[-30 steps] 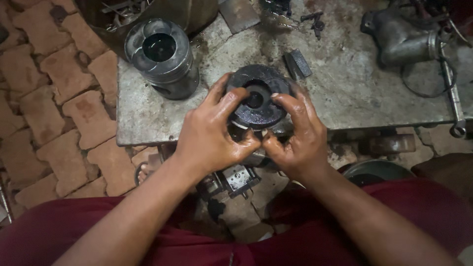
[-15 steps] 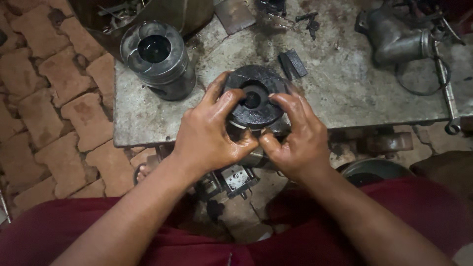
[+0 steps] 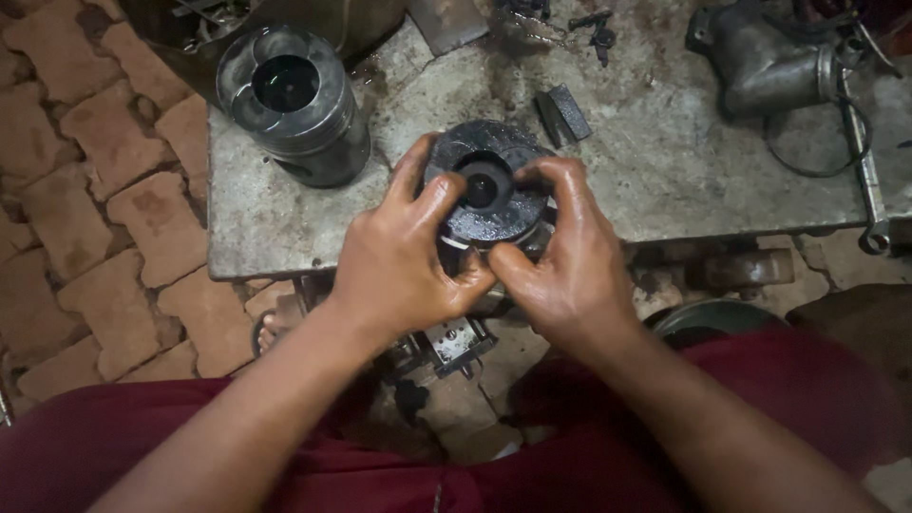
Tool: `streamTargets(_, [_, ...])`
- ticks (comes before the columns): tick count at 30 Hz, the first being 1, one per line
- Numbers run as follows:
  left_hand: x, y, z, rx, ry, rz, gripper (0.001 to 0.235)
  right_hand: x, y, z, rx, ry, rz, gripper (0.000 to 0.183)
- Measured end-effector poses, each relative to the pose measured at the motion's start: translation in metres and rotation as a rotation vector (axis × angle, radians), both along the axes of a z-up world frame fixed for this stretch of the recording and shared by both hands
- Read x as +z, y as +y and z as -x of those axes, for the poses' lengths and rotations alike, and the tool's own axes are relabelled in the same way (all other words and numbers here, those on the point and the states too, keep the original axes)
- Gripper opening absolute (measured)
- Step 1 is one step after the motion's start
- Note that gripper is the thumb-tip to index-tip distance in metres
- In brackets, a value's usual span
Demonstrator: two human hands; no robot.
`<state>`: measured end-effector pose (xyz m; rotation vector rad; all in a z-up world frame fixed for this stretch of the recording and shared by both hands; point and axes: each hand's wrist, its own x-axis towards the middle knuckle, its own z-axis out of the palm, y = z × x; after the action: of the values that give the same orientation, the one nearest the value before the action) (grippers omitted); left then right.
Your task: The person cleans a piston by hand, wiping it and moving it across a workbench.
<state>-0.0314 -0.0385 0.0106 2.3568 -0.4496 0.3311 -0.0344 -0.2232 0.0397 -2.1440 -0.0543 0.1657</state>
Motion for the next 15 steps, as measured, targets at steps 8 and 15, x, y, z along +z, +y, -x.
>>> streamTargets(8, [-0.0015, -0.0024, 0.0001, -0.007, -0.075, 0.025, 0.062, -0.0044, 0.0035, -0.0001, 0.112, -0.324, -0.003, 0.050])
streamTargets(15, [0.0012, -0.0041, -0.0026, -0.015, -0.069, -0.007, 0.062, -0.0025, -0.0008, -0.0037, 0.091, -0.298, 0.070, 0.044])
